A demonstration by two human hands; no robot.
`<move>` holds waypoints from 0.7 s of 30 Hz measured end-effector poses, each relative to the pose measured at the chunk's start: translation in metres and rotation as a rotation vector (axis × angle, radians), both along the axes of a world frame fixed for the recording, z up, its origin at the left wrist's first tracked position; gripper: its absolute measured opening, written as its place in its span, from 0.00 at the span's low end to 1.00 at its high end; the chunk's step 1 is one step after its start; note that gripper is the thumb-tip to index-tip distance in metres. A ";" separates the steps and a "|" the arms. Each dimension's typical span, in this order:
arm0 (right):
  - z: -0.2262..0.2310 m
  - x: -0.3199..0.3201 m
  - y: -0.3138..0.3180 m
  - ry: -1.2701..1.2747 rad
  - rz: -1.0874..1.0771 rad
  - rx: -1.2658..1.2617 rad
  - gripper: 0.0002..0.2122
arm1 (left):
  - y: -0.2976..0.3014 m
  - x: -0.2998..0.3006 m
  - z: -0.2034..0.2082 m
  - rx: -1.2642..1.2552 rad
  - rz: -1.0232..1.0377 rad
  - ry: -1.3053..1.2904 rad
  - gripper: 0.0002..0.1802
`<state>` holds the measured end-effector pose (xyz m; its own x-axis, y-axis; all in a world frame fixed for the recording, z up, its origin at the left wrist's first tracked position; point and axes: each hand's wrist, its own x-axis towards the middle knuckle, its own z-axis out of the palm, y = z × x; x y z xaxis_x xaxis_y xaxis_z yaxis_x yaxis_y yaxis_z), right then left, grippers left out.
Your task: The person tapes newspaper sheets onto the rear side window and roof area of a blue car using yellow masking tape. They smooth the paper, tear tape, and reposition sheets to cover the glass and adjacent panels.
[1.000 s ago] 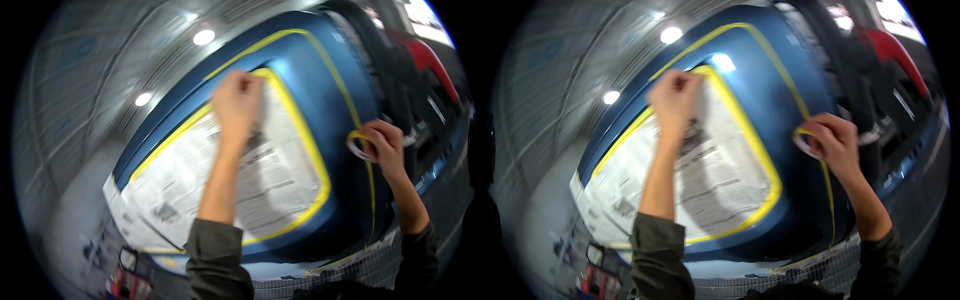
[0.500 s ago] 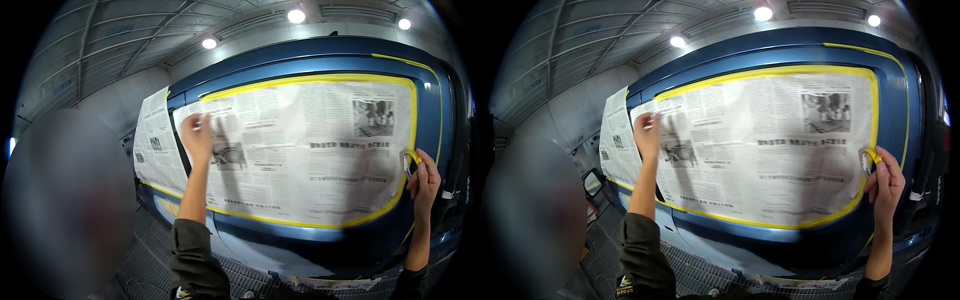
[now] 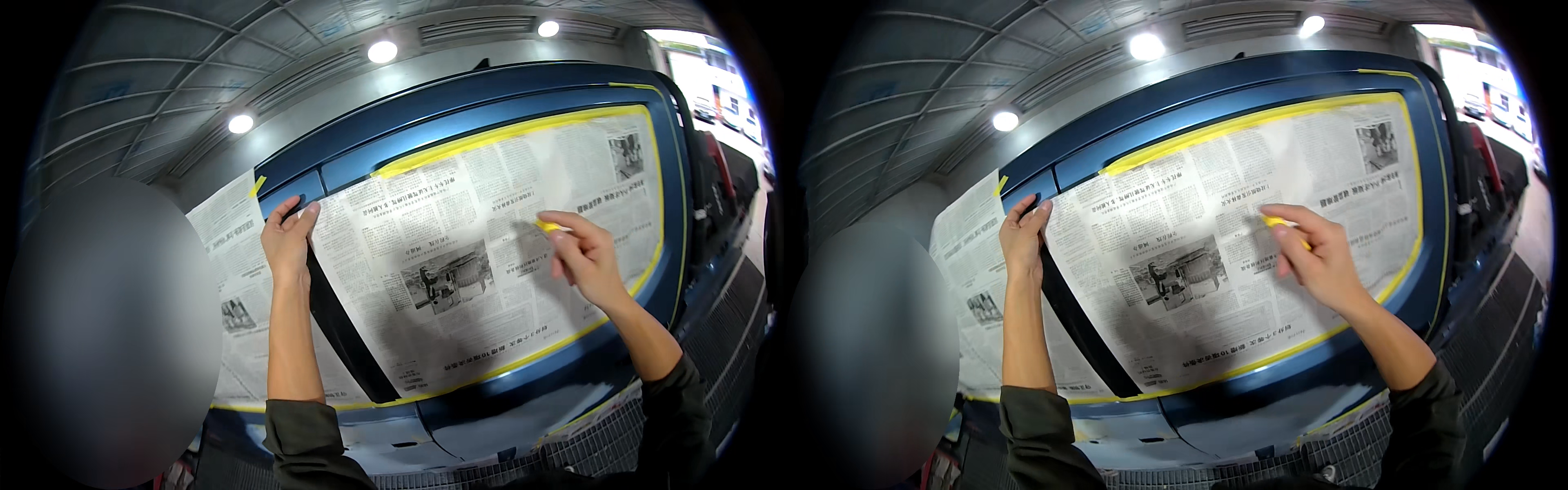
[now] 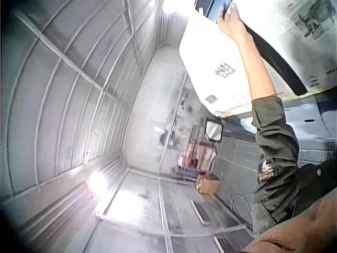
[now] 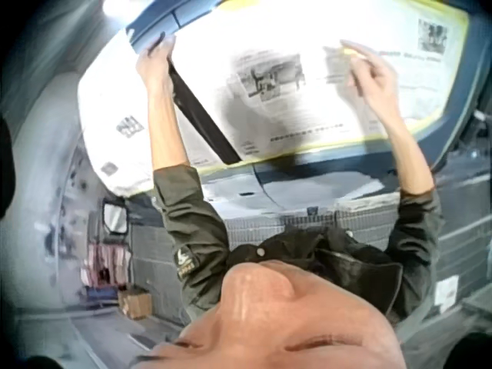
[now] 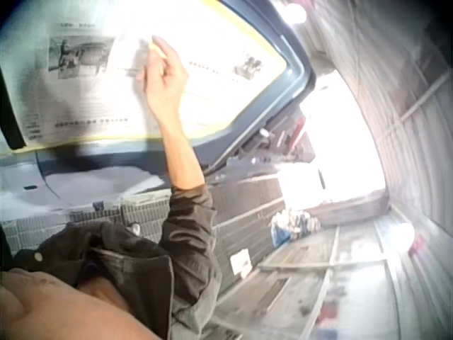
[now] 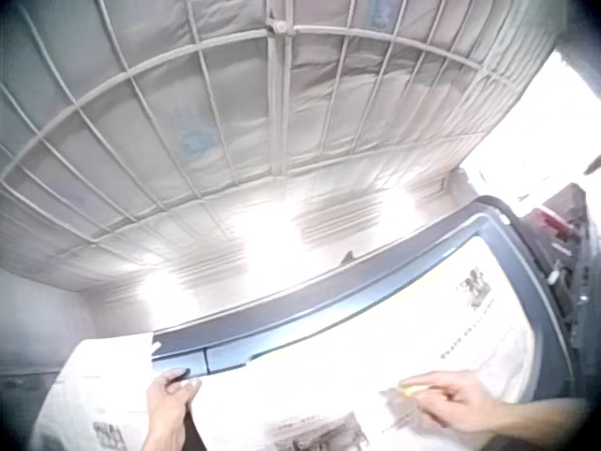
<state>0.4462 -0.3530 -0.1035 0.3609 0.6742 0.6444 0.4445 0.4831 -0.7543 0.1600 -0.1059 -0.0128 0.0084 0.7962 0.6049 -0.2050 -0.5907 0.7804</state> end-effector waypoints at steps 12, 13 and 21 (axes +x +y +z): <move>0.050 -0.070 0.077 -0.659 -0.289 0.274 0.14 | 0.013 -0.008 -0.002 0.012 -0.019 -0.081 0.20; 0.050 -0.068 0.090 -0.758 -0.392 0.358 0.15 | 0.014 -0.008 -0.002 0.023 -0.003 -0.069 0.20; 0.061 -0.073 0.122 -1.045 -0.430 0.361 0.18 | 0.019 0.002 -0.009 0.105 0.018 -0.033 0.21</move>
